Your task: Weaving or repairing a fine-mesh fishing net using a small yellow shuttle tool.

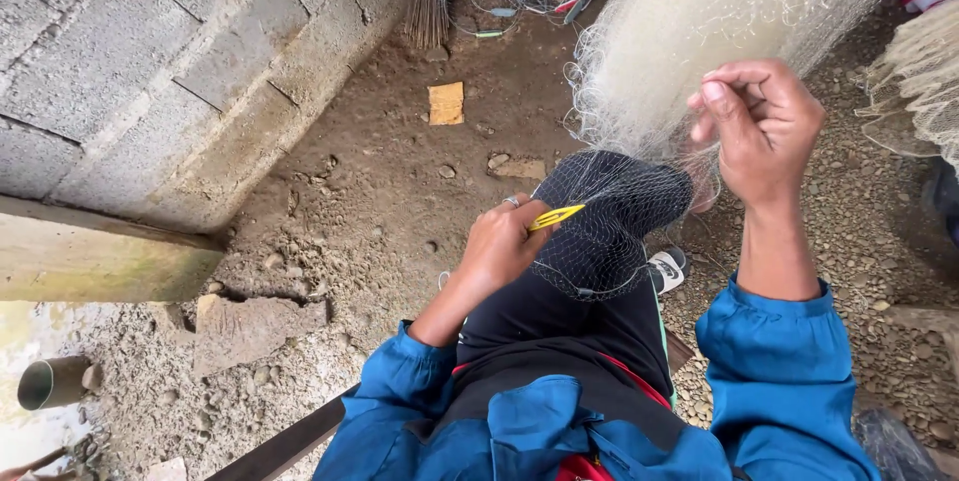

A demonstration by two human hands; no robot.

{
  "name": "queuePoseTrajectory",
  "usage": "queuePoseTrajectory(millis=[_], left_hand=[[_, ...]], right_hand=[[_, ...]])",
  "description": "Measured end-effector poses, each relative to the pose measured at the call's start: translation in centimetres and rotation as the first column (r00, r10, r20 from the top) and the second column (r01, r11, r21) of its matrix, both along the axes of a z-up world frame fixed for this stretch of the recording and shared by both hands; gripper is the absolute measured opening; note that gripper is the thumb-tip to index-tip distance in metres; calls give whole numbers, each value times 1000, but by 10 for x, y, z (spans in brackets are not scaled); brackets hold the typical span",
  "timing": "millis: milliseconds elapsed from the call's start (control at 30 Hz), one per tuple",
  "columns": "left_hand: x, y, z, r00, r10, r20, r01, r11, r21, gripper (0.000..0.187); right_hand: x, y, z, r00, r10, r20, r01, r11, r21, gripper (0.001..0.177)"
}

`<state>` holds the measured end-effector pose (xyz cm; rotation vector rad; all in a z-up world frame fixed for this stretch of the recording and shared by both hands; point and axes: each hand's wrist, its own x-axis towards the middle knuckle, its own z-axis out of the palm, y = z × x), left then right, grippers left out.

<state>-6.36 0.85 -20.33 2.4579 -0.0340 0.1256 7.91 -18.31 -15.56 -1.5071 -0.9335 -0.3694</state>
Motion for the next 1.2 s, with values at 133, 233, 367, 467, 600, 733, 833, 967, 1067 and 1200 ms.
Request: queuePoseTrajectory(millis=[133, 233, 367, 467, 600, 733, 833, 967, 1067, 1200], left_hand=[[-1, 0, -1, 1000, 3, -11, -2, 998, 63, 5], [-2, -1, 1, 1000, 9, -8, -8, 996, 85, 16], [-2, -1, 1, 1000, 9, 26, -11, 999, 49, 12], [-3, -3, 2, 999, 2, 34, -4, 999, 53, 12], [-2, -6, 1, 1000, -2, 27, 1, 999, 46, 17], [-1, -8, -1, 999, -12, 51, 9, 998, 57, 15], [-3, -11, 4, 1000, -7, 28, 5, 997, 82, 16], [-9, -17, 19, 996, 13, 87, -22, 994, 105, 16], [-10, -22, 20, 990, -11, 137, -16, 981, 192, 15], [-8, -29, 15, 977, -45, 210, -13, 963, 268, 12]], right_hand=[[0, 11, -4, 993, 45, -111, -39, 997, 62, 3], [-5, 24, -6, 958, 179, -223, -107, 947, 302, 5], [-13, 32, -9, 857, 328, -398, -55, 825, 563, 5], [-18, 34, -10, 837, 350, -421, -22, 790, 612, 7], [-20, 32, -6, 851, 286, -441, 36, 806, 591, 13], [-24, 33, 0, 869, 268, -417, 42, 798, 601, 19], [-24, 38, -1, 893, 260, -368, 28, 783, 621, 23], [-15, 44, -13, 884, 307, -353, 24, 723, 690, 27], [-11, 45, -19, 852, 408, -329, -32, 666, 745, 29], [-8, 42, -24, 789, 545, -283, -128, 597, 792, 33]])
